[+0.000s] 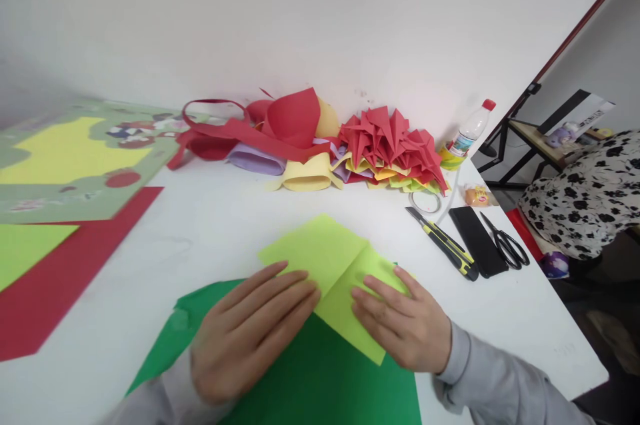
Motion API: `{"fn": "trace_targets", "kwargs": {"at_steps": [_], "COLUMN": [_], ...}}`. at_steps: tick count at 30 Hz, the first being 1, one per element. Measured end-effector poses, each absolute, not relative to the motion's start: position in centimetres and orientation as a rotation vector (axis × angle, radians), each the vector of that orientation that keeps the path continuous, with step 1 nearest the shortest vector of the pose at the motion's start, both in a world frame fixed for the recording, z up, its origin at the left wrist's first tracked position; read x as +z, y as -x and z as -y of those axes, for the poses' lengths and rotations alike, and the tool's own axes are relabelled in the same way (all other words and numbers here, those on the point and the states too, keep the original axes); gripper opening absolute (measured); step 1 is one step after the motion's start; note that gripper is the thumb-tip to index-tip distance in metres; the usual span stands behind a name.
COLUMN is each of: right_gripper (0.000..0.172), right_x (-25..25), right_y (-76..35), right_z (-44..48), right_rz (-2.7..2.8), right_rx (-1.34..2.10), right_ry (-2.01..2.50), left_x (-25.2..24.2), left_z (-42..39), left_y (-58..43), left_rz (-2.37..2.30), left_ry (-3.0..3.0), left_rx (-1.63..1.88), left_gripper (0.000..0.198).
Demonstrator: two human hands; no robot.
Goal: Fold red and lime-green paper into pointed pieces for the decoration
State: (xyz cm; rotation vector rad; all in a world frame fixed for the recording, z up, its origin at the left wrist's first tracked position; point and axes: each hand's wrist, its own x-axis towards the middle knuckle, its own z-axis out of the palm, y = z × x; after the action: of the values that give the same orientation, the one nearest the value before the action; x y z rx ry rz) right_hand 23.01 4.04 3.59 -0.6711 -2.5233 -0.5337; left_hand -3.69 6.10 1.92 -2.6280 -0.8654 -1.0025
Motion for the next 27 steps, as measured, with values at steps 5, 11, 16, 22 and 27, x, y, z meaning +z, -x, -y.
{"fn": "trace_targets", "kwargs": {"at_steps": [5, 11, 16, 22, 27], "right_gripper": [0.027, 0.031, 0.032, 0.026, 0.034], "right_x": [1.7, 2.8, 3.6, 3.7, 3.2], "right_y": [-23.6, -24.4, -24.6, -23.8, -22.9], "right_z": [-4.4, -4.5, -4.7, -4.5, -5.3], "right_rz": [2.703, 2.688, 2.683, 2.495, 2.122], "right_rx": [-0.325, -0.167, -0.024, 0.275, 0.483], "right_ry": [0.687, 0.634, 0.631, 0.887, 1.378], "left_x": [-1.0, -0.9, -1.2, -1.2, -0.9], "left_z": [-8.2, -6.8, -6.0, -5.7, -5.9], "left_y": [2.7, 1.8, 0.9, 1.0, 1.4], "left_rz": [0.797, 0.796, 0.874, 0.878, 0.879], "left_ry": [2.834, 2.915, 2.902, 2.934, 2.935], "left_rx": [-0.745, -0.616, -0.611, -0.597, -0.739], "left_gripper": [0.05, 0.048, 0.047, 0.052, 0.038]}}
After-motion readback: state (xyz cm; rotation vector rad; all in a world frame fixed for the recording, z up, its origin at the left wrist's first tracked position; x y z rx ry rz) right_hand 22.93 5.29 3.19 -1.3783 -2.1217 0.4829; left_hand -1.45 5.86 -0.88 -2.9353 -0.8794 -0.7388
